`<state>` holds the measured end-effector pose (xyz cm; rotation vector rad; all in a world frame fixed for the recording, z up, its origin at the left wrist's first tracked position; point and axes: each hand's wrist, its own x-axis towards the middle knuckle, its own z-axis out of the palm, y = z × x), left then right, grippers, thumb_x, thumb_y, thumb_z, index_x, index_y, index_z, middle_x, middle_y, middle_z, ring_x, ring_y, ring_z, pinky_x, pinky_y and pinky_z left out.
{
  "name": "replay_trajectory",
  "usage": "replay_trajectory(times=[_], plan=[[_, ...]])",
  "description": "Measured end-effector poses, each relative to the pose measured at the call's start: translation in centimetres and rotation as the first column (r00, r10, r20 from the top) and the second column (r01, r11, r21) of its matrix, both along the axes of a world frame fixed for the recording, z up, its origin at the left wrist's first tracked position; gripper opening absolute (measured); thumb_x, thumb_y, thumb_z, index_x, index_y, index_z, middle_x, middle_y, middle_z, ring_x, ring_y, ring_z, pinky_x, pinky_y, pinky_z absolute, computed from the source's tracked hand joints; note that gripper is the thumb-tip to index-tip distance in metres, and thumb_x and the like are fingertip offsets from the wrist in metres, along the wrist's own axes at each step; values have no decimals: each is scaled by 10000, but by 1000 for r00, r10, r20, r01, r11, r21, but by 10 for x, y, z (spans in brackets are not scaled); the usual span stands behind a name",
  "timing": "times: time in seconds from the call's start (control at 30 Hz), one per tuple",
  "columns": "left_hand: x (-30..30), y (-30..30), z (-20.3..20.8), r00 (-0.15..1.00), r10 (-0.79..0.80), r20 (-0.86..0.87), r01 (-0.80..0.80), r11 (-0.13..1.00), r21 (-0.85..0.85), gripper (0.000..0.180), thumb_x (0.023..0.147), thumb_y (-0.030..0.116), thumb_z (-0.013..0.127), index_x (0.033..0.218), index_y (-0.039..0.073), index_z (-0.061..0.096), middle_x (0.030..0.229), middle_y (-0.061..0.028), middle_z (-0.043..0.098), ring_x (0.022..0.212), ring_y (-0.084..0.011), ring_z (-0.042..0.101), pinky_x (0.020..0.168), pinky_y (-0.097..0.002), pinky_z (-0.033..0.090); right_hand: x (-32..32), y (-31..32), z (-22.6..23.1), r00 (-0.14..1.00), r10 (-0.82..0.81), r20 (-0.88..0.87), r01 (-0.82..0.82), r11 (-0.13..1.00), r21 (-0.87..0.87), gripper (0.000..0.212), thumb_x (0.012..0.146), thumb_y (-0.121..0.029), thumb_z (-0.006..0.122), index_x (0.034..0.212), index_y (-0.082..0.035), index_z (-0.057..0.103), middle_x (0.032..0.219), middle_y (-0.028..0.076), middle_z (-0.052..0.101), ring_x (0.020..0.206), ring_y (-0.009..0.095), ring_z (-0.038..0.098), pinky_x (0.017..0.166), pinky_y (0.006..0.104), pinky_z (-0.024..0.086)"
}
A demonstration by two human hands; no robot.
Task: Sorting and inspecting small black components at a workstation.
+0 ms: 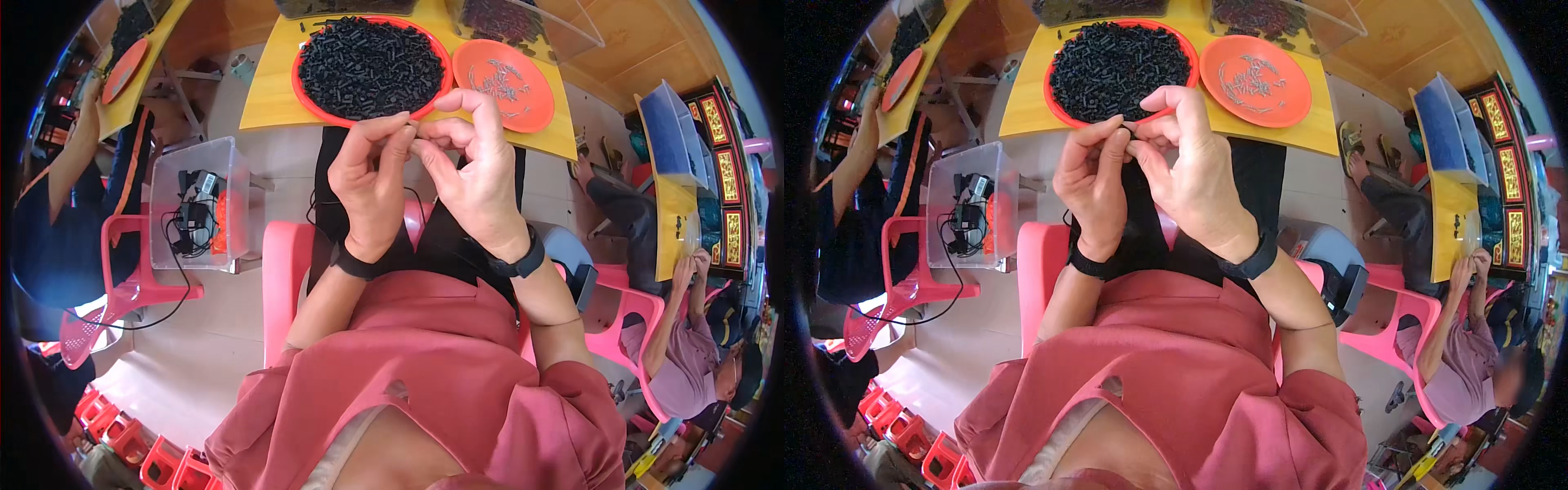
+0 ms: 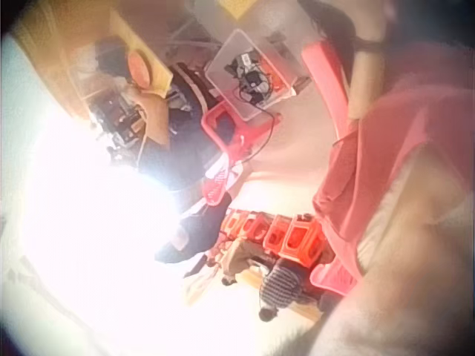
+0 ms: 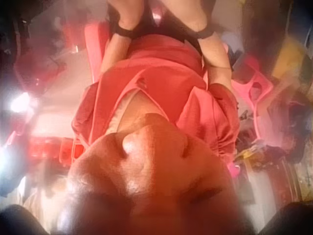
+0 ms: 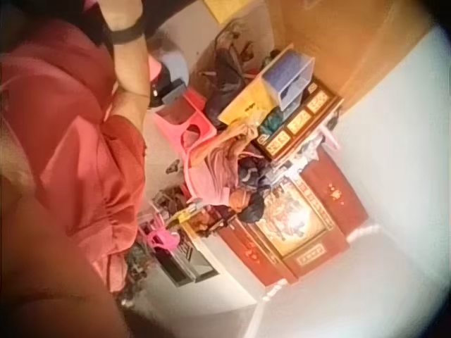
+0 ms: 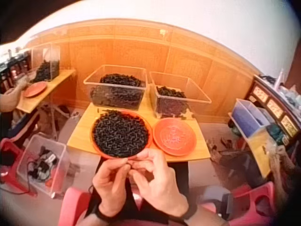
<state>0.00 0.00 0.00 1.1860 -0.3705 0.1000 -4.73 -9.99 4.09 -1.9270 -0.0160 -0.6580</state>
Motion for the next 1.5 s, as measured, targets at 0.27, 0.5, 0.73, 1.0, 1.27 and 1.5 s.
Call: replay_trajectory(times=[0.27,0.5,0.73,1.0,1.27,1.5], plan=[[4,-3,-1,888,-305,-345,208,934,-291,103,896,81,602,987,39,623,836,-8,647,691,-34,545,624,-172,428,-4,-10,4,997,-42,70,65,932,-357,330,759,-5,680,1044,-42,517,788,120,629,702,254,639,615,317,510],[6,-3,6,731,-474,-490,273,862,-426,134,907,143,603,1017,66,605,812,23,621,641,-29,502,592,-167,401,6,-40,21,991,129,-46,-124,707,-696,315,765,-163,697,1043,-54,596,809,64,550,719,230,590,607,333,480],[11,0,-6,529,-685,-501,532,728,-433,213,946,255,541,1024,73,622,870,10,652,722,-36,569,600,-173,406,7,-51,19,988,151,-22,-115,642,-758,266,765,-196,686,934,-21,577,823,84,513,711,253,575,592,342,478],[10,-3,-15,454,-730,-512,614,672,-414,231,935,260,559,956,48,646,815,17,631,676,-39,526,597,-174,388,18,-68,32,930,280,-237,-337,394,-855,290,762,-290,665,788,-31,538,724,109,564,658,298,595,551,380,466],[8,0,-14,424,-737,-526,617,660,-428,224,927,253,572,934,44,654,808,20,623,675,-43,494,612,-193,379,34,-70,38,836,364,-412,-532,348,-772,259,718,-251,608,634,-16,541,538,143,545,514,333,570,465,396,446],[12,1,-14,438,-717,-542,596,683,-421,319,965,337,490,964,53,636,800,15,623,670,-43,501,611,-197,389,39,-73,29,844,384,-373,-522,430,-737,264,713,-249,609,597,-24,538,501,131,524,494,314,566,453,379,439]])
